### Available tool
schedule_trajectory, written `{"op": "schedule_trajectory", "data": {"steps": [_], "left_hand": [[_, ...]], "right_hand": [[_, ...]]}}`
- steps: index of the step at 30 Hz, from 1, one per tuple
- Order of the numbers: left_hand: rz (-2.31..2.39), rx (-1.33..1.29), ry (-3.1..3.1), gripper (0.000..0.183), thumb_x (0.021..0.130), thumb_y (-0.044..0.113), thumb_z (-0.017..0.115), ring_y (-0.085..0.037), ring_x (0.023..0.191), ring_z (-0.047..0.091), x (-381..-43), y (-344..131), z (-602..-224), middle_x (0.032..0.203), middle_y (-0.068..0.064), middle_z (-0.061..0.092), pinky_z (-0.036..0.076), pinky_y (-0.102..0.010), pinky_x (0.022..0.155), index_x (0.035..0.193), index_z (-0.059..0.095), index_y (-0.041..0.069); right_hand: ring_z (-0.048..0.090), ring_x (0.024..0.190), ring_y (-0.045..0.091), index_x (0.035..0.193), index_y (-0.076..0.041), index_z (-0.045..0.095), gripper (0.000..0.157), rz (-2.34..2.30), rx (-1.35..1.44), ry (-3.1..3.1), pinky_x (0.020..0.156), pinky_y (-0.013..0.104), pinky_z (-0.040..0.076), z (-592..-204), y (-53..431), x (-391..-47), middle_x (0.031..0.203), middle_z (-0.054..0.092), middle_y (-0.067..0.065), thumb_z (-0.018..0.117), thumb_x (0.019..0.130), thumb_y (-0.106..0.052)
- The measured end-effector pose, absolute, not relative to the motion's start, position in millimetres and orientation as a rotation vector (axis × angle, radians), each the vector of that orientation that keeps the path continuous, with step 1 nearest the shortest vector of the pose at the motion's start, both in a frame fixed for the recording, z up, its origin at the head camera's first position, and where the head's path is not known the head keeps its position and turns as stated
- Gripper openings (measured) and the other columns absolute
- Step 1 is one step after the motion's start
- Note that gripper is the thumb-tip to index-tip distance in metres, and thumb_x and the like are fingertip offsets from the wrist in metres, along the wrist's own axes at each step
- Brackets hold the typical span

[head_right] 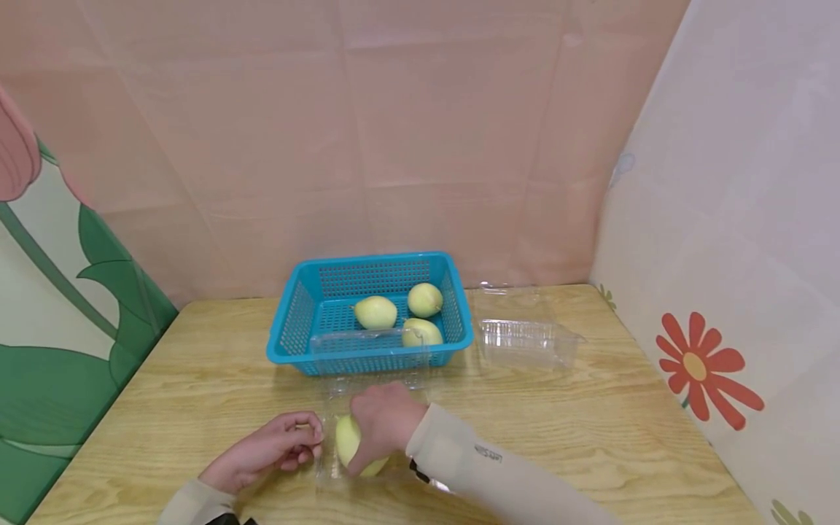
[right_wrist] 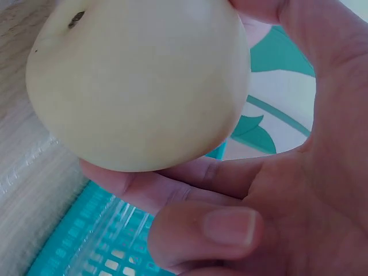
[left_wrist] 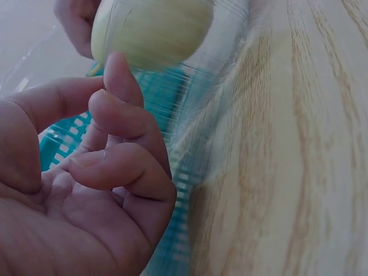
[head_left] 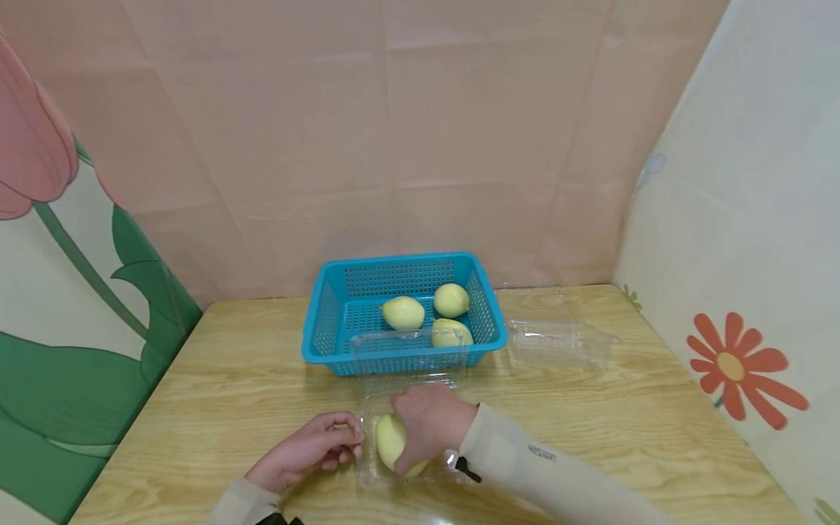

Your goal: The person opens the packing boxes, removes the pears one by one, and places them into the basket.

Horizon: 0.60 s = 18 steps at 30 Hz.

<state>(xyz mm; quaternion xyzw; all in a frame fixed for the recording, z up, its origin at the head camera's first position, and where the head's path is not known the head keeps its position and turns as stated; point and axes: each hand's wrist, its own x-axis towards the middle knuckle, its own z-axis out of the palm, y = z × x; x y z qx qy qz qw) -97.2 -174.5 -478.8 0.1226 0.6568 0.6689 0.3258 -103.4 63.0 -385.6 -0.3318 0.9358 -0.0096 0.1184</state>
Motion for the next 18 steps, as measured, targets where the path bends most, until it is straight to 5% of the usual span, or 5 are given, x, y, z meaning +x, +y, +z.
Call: {"op": "schedule_trajectory", "data": {"steps": [18], "left_hand": [[1.745,0.308,1.746,0.005,0.097,0.013,0.058,-0.005,0.064,0.050,-96.0,-176.4,-477.8,0.081,0.004,0.067,0.035,-0.016,0.050,0.092,0.059,0.013]], "right_hand": [[0.048,0.062,0.006,0.082,-0.020,0.058,0.045,-0.194,-0.990,2.740,0.052,0.024,0.041,-376.5,83.4,-108.2,0.069,0.051,-0.012,0.082,0.060,-0.050]]}}
